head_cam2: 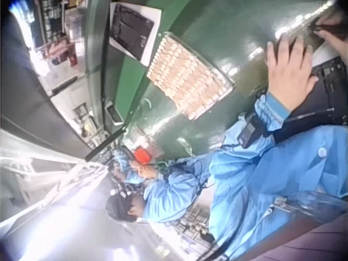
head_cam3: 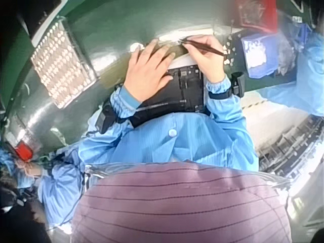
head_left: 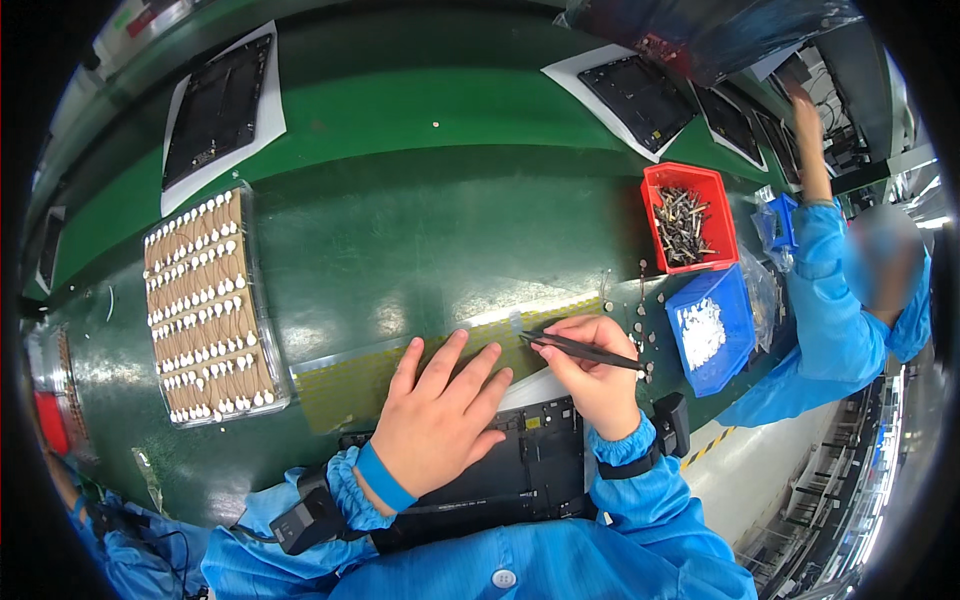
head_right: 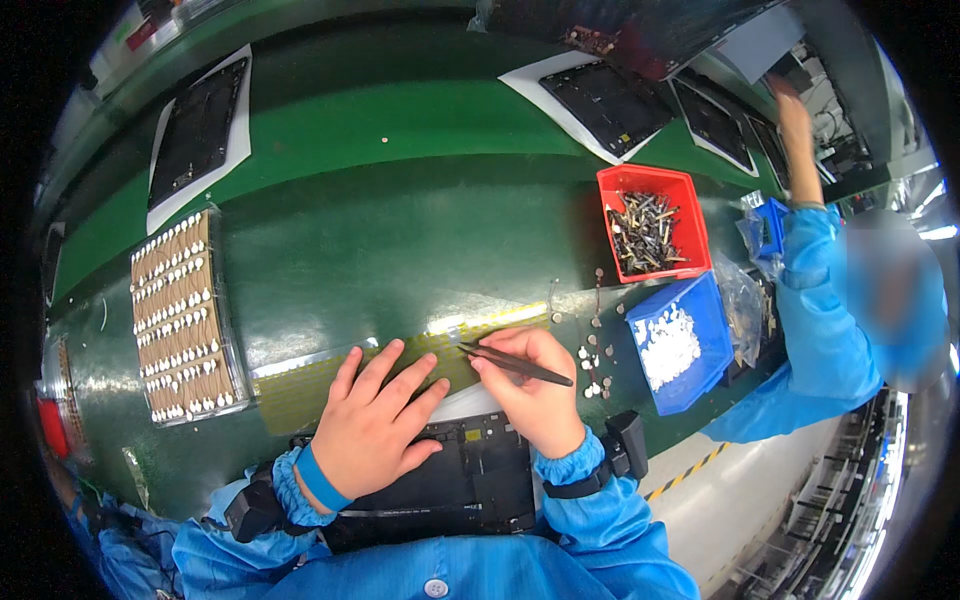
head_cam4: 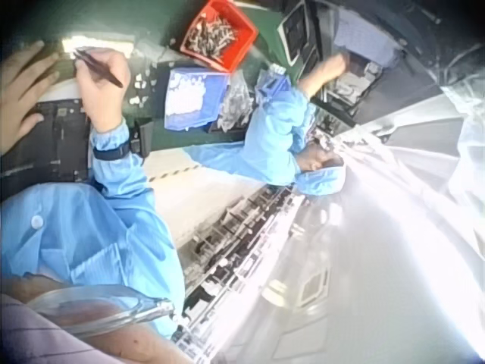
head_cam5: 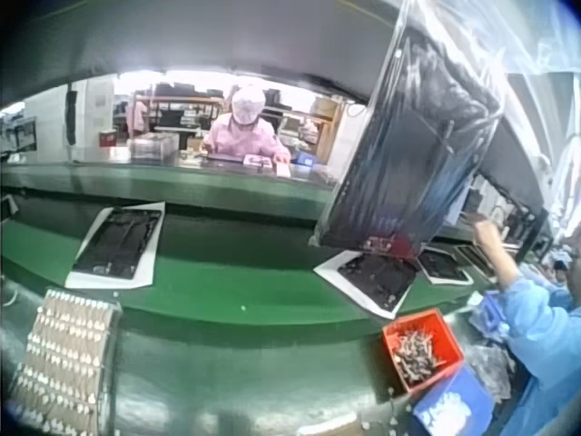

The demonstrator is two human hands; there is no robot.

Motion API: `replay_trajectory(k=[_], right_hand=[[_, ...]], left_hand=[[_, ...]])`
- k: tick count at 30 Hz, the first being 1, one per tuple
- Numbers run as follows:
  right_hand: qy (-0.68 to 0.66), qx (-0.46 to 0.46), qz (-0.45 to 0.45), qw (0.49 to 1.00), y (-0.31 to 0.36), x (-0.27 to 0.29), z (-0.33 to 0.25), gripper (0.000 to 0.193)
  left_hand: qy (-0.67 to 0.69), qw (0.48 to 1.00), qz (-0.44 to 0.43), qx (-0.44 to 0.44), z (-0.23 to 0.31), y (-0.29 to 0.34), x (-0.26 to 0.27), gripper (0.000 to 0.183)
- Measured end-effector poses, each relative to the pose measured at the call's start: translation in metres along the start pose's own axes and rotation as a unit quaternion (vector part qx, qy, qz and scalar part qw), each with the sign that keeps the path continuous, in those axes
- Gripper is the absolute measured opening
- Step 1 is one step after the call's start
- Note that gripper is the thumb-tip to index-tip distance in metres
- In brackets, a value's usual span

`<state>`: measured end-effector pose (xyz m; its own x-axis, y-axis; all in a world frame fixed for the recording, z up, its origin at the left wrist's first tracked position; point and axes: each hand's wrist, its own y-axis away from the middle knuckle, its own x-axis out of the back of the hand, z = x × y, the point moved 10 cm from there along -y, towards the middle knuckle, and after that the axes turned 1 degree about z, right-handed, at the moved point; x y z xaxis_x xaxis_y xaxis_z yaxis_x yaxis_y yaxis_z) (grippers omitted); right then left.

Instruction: The person applies adhesive strips, screws, and circuit boards to a tablet frame on an assembly line, using tweezers and a stylus-like tool to position the small components precisely.

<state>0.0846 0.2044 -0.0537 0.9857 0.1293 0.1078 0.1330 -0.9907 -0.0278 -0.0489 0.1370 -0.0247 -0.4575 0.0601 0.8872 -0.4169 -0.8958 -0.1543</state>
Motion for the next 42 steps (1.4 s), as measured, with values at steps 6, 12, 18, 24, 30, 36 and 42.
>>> replay_trajectory(k=[6, 12, 18, 24, 30, 36, 42], right_hand=[[0.050, 0.025, 0.020, 0.998, 0.001, 0.002, -0.004, 0.015], [0.057, 0.028, 0.028, 0.998, 0.001, 0.005, -0.005, 0.015], [0.080, 0.033, -0.004, 0.996, 0.000, 0.002, -0.005, 0.013], [0.109, 0.042, -0.038, 0.992, 0.001, -0.003, -0.007, 0.013], [-0.037, 0.039, 0.008, 0.999, 0.014, 0.001, -0.022, 0.016], [-0.113, -0.067, 0.023, 0.991, 0.067, 0.000, -0.010, 0.020], [-0.084, -0.087, 0.027, 0.992, 0.075, -0.007, -0.001, 0.020]], left_hand=[[-0.003, 1.000, -0.012, 0.012, -0.002, 0.000, -0.002, 0.057], [0.005, 1.000, -0.016, 0.015, -0.002, -0.002, -0.003, 0.060], [0.006, 1.000, -0.017, 0.015, -0.003, -0.002, -0.002, 0.059], [0.004, 1.000, -0.016, 0.014, -0.002, -0.002, -0.003, 0.059], [0.004, 1.000, -0.014, 0.017, -0.002, 0.000, -0.003, 0.063], [0.088, 0.993, 0.080, -0.014, -0.001, -0.003, 0.019, 0.044], [0.133, 0.985, 0.095, -0.056, 0.001, 0.008, 0.015, 0.025]])
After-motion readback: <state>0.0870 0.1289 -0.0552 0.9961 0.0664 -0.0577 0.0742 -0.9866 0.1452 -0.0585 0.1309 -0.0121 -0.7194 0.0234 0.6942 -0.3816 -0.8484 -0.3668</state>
